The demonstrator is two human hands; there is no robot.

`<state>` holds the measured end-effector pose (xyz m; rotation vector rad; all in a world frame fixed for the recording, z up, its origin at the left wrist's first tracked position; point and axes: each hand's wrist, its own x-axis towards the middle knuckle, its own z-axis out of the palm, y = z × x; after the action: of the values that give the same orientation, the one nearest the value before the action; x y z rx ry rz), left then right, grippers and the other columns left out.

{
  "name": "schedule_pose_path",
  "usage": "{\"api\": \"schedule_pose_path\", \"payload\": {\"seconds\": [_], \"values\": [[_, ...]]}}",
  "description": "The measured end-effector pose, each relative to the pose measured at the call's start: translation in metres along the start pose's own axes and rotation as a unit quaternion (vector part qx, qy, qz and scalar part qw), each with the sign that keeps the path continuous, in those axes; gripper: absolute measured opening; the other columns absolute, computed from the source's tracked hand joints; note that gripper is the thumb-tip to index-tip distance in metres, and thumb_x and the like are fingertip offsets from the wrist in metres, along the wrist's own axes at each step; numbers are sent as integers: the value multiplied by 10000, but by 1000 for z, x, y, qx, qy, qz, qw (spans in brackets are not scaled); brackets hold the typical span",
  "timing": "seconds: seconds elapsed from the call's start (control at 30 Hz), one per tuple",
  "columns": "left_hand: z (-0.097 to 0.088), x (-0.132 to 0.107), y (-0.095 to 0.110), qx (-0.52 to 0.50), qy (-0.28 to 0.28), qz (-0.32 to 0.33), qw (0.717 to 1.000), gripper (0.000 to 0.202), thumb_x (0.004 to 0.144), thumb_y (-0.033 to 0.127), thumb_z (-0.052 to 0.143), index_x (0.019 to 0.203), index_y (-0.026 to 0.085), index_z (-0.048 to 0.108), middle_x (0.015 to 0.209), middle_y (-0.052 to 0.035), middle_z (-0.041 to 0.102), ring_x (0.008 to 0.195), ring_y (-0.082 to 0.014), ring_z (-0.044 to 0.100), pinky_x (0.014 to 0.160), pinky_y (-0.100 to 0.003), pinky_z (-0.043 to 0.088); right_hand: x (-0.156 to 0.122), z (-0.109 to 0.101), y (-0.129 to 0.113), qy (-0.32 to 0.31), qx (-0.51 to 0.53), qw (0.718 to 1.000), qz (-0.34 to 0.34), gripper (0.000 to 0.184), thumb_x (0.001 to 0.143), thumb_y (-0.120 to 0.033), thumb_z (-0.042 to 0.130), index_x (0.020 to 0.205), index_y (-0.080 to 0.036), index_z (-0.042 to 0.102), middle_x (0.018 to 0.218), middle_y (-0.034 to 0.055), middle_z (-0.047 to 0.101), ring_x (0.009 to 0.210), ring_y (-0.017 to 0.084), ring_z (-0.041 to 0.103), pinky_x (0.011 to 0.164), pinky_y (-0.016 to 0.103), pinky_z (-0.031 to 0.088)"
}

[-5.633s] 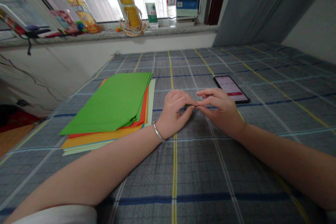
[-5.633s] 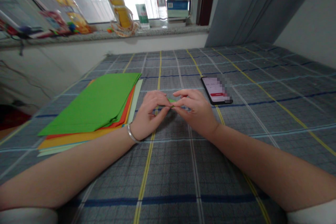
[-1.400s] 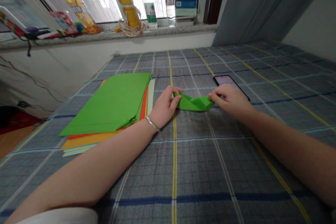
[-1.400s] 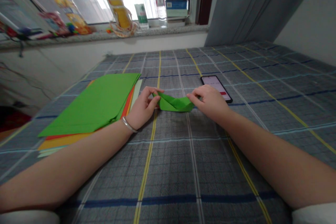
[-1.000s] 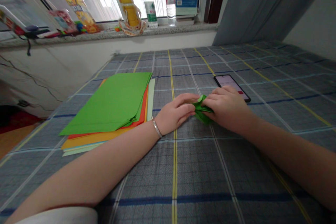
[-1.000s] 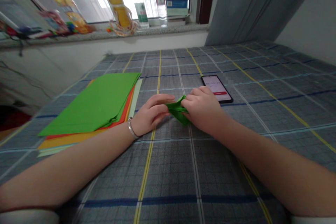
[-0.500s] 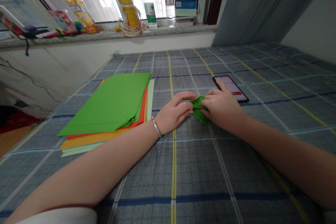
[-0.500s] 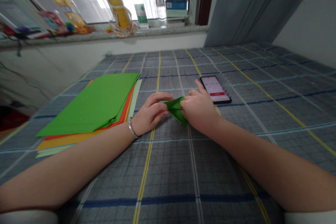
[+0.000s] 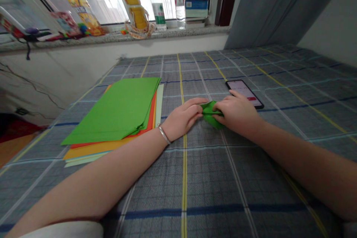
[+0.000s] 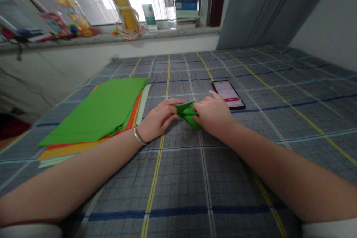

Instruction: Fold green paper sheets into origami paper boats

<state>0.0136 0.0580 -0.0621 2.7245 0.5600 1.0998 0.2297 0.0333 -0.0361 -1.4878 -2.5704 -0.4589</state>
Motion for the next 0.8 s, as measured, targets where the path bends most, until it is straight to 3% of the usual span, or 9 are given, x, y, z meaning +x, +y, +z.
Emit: {"api": "schedule_pose_path", "payload": {"seconds": [0.13,0.3,0.43,0.57,0.7,0.8], "values": [[-1,0,-2,-47,10,-84,995,73,956,175,449,891,194,474,1239,-91,613,1110,-168,583,936,-349,496,-2,-4,10,-27,43,996,70,347,869,-485,552,1042,-211,675,749,43,720,756,240,645,679,349,408],[3,1,-11,-143,76,-199,967,72,923,192,461,852,194,464,1166,-87,622,980,-167,602,769,-298,526,-3,-9,22,-9,75,994,80,382,915,-514,454,923,-220,697,749,47,710,823,244,632,717,349,400],[7,-1,-20,-199,118,-264,936,102,924,264,489,857,192,462,1134,-66,618,804,-125,594,702,-274,513,-3,-3,31,-20,174,978,109,351,846,-548,542,799,-241,706,786,35,716,792,228,634,659,329,395],[6,-2,-24,-142,123,-305,934,160,959,327,445,902,191,508,1052,-52,641,761,-126,569,692,-279,491,-2,13,37,-32,356,929,90,294,820,-489,588,740,-226,692,763,17,706,743,188,629,651,302,418],[5,-2,-25,-73,114,-344,929,176,958,326,438,879,188,513,914,-35,638,691,-134,538,663,-294,474,0,27,40,-35,423,898,116,302,817,-485,585,705,-211,649,687,10,658,689,182,602,632,306,419],[3,-2,-26,-7,97,-332,938,156,941,273,447,849,180,532,859,-32,615,777,-162,551,740,-317,471,2,31,40,-33,451,883,126,295,808,-484,595,718,-206,635,704,11,650,695,180,593,632,305,419]]}}
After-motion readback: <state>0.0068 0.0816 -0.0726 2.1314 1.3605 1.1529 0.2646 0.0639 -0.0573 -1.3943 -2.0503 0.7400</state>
